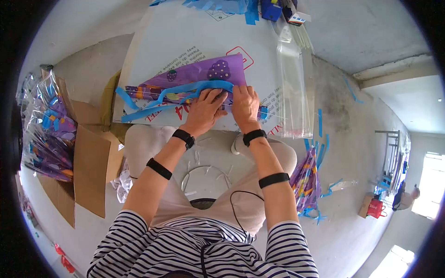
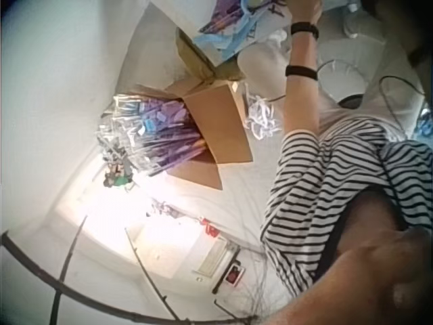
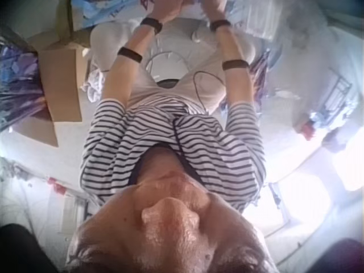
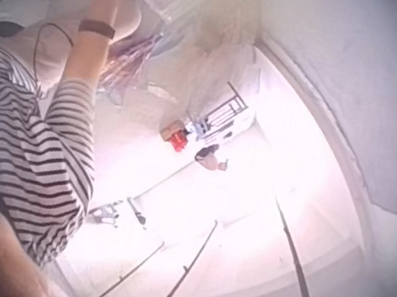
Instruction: Assembling colorful kites by folding material and attaching plastic strips.
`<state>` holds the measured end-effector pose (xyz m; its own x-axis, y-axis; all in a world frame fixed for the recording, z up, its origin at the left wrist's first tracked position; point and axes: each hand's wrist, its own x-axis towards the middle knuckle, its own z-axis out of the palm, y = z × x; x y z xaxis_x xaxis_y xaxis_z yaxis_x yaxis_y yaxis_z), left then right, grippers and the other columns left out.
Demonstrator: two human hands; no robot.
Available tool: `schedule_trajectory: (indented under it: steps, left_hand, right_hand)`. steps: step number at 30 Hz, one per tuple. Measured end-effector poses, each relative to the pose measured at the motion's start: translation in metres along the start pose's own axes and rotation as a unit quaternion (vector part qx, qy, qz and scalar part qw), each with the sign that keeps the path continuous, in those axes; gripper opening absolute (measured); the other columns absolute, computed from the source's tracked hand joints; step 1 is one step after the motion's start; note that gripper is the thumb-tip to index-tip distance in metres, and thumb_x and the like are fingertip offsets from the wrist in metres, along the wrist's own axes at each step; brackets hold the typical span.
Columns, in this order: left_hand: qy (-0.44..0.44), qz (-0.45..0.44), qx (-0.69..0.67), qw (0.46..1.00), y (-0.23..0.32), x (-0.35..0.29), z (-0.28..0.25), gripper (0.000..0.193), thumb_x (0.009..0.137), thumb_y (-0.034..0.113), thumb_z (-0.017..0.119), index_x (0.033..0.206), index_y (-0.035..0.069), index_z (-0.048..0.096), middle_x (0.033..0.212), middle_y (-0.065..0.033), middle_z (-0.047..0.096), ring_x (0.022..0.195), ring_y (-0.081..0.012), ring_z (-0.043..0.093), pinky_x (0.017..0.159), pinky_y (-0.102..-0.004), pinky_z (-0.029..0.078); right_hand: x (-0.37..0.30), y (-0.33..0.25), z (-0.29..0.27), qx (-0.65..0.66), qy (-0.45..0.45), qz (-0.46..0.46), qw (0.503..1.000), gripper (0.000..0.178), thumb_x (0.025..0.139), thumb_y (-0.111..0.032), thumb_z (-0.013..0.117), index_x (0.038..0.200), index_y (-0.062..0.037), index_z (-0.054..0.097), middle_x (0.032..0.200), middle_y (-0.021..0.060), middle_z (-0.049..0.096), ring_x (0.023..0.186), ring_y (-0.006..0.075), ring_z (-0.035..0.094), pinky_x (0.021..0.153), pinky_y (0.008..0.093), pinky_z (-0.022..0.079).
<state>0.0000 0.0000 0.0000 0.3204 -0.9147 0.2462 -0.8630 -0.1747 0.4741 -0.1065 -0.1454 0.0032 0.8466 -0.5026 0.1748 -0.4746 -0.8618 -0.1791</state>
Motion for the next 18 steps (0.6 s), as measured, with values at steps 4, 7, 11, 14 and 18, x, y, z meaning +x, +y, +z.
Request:
schedule_trajectory:
  steps: [4, 7, 11, 14, 18]
  left_hand:
    - [0.019, 0.005, 0.029, 0.999, -0.003, 0.003, -0.003, 0.05, 0.09, 0.029, 0.07, 0.136, 0.013, 0.058, 0.139, -0.0043, 0.051, 0.129, -0.0272, 0.045, 0.093, -0.0501, 0.045]
    - [0.028, 0.007, 0.034, 0.999, -0.002, 0.002, -0.004, 0.048, 0.089, 0.024, 0.069, 0.133, 0.011, 0.059, 0.135, -0.0043, 0.053, 0.127, -0.0264, 0.046, 0.093, -0.0495, 0.046]
    - [0.009, 0.002, -0.038, 0.999, -0.008, 0.007, -0.004, 0.045, 0.089, 0.015, 0.067, 0.133, 0.009, 0.06, 0.142, -0.0083, 0.052, 0.129, -0.0317, 0.047, 0.102, -0.0475, 0.044]
    - [0.052, 0.017, -0.117, 0.992, -0.019, 0.01, -0.014, 0.033, 0.088, 0.011, 0.067, 0.12, 0.004, 0.067, 0.132, -0.0123, 0.06, 0.118, -0.0325, 0.057, 0.099, -0.0436, 0.048]
    - [0.142, -0.027, -0.147, 0.979, -0.034, 0.014, -0.044, 0.027, 0.073, 0.007, 0.076, 0.098, 0.002, 0.069, 0.099, -0.0119, 0.068, 0.1, -0.0344, 0.062, 0.087, -0.0441, 0.05]
  right_hand:
    - [-0.015, -0.023, 0.0, 0.016, 0.091, -0.002, 0.996, 0.038, 0.08, -0.009, 0.067, 0.117, -0.0038, 0.064, 0.108, 0.0142, 0.06, 0.106, 0.0334, 0.056, 0.093, 0.0453, 0.047]
    - [-0.027, -0.036, 0.004, -0.007, 0.11, 0.011, 0.994, 0.049, 0.082, -0.013, 0.068, 0.13, -0.0042, 0.06, 0.127, 0.0196, 0.055, 0.12, 0.0374, 0.051, 0.107, 0.0525, 0.04]
    - [-0.031, -0.037, 0.006, -0.018, 0.121, 0.016, 0.992, 0.046, 0.088, -0.017, 0.066, 0.132, -0.006, 0.059, 0.13, 0.0193, 0.054, 0.123, 0.0376, 0.05, 0.111, 0.0553, 0.037]
    - [-0.033, -0.036, 0.009, -0.015, 0.124, 0.019, 0.992, 0.046, 0.088, -0.016, 0.066, 0.132, -0.0061, 0.058, 0.131, 0.0206, 0.053, 0.124, 0.0378, 0.05, 0.111, 0.0558, 0.037]
    - [-0.032, -0.033, 0.011, -0.022, 0.129, 0.013, 0.991, 0.047, 0.087, -0.017, 0.068, 0.132, -0.0056, 0.059, 0.131, 0.0214, 0.053, 0.123, 0.0386, 0.05, 0.111, 0.056, 0.038]
